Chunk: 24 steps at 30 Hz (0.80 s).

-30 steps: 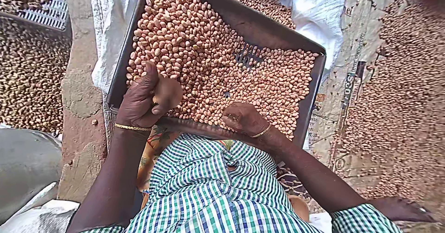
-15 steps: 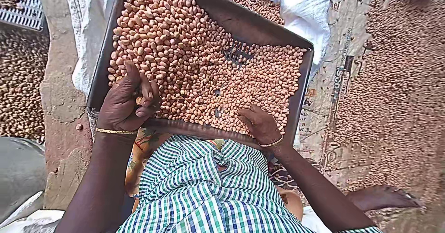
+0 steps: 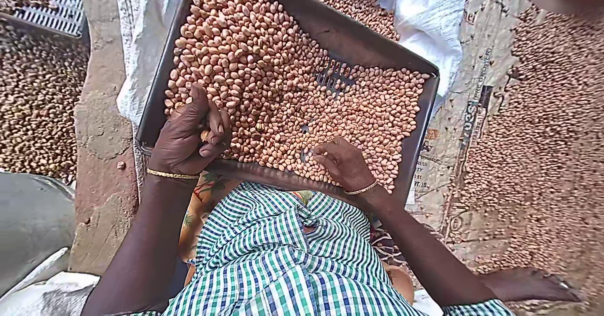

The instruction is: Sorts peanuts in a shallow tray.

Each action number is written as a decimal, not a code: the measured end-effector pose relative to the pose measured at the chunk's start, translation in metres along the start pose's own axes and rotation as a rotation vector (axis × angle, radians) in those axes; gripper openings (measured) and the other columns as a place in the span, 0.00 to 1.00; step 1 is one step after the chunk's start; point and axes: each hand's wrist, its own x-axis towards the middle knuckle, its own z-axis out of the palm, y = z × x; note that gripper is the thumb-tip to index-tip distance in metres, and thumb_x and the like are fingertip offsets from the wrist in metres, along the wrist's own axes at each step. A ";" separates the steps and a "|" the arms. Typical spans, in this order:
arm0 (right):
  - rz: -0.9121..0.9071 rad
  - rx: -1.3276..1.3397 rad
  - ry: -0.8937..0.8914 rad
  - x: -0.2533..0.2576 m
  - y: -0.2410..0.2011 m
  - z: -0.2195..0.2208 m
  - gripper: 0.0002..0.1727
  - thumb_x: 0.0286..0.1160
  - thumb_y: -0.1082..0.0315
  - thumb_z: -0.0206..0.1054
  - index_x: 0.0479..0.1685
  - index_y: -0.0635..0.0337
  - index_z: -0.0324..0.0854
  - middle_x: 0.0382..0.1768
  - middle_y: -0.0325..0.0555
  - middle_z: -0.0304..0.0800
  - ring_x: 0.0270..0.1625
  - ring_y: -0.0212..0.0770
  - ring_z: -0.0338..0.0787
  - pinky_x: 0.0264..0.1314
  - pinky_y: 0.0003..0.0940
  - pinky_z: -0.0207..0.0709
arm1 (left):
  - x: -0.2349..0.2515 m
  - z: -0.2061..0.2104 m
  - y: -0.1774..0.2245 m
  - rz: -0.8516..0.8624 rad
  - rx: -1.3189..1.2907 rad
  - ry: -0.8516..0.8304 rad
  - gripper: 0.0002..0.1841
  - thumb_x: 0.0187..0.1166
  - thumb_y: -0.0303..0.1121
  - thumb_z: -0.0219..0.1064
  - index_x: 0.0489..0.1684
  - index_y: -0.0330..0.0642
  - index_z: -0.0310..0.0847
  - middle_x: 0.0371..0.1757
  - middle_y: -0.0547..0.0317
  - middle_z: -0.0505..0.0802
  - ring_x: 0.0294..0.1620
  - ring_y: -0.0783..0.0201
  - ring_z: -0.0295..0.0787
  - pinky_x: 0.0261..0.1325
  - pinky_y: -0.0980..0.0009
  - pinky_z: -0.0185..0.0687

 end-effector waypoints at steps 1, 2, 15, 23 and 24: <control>-0.047 -0.078 0.022 0.001 0.001 0.005 0.06 0.71 0.76 0.72 0.41 0.71 0.91 0.32 0.60 0.84 0.29 0.53 0.85 0.32 0.45 0.81 | 0.000 0.000 -0.001 -0.003 -0.007 0.009 0.31 0.95 0.48 0.42 0.16 0.54 0.82 0.16 0.75 0.85 0.13 0.83 0.76 0.16 0.88 0.69; -0.075 -0.133 0.033 0.002 0.002 0.007 0.06 0.71 0.76 0.71 0.39 0.72 0.91 0.31 0.62 0.85 0.29 0.57 0.87 0.31 0.48 0.82 | 0.000 0.000 -0.001 -0.004 -0.014 0.010 0.31 0.95 0.48 0.42 0.16 0.54 0.82 0.16 0.74 0.85 0.13 0.83 0.76 0.16 0.88 0.70; 0.094 0.777 0.162 0.061 -0.043 -0.018 0.05 0.84 0.72 0.62 0.47 0.58 0.83 0.30 0.27 0.82 0.21 0.14 0.71 0.24 0.09 0.66 | 0.005 0.016 0.009 -0.483 0.164 0.023 0.35 0.95 0.49 0.36 0.28 0.39 0.87 0.14 0.65 0.83 0.09 0.81 0.74 0.14 0.87 0.73; 0.087 -0.041 0.128 0.079 -0.011 0.009 0.13 0.75 0.74 0.70 0.52 0.73 0.89 0.40 0.67 0.87 0.37 0.57 0.85 0.46 0.48 0.79 | 0.002 0.007 0.002 -0.220 -0.047 0.089 0.31 0.95 0.46 0.41 0.17 0.49 0.83 0.13 0.72 0.81 0.10 0.82 0.72 0.15 0.88 0.68; 0.047 -0.076 0.138 0.080 -0.010 0.014 0.13 0.74 0.74 0.70 0.52 0.76 0.89 0.41 0.70 0.87 0.38 0.61 0.88 0.46 0.52 0.82 | 0.001 0.006 0.002 -0.213 -0.051 0.094 0.31 0.95 0.47 0.42 0.18 0.48 0.84 0.13 0.71 0.81 0.10 0.81 0.73 0.15 0.87 0.69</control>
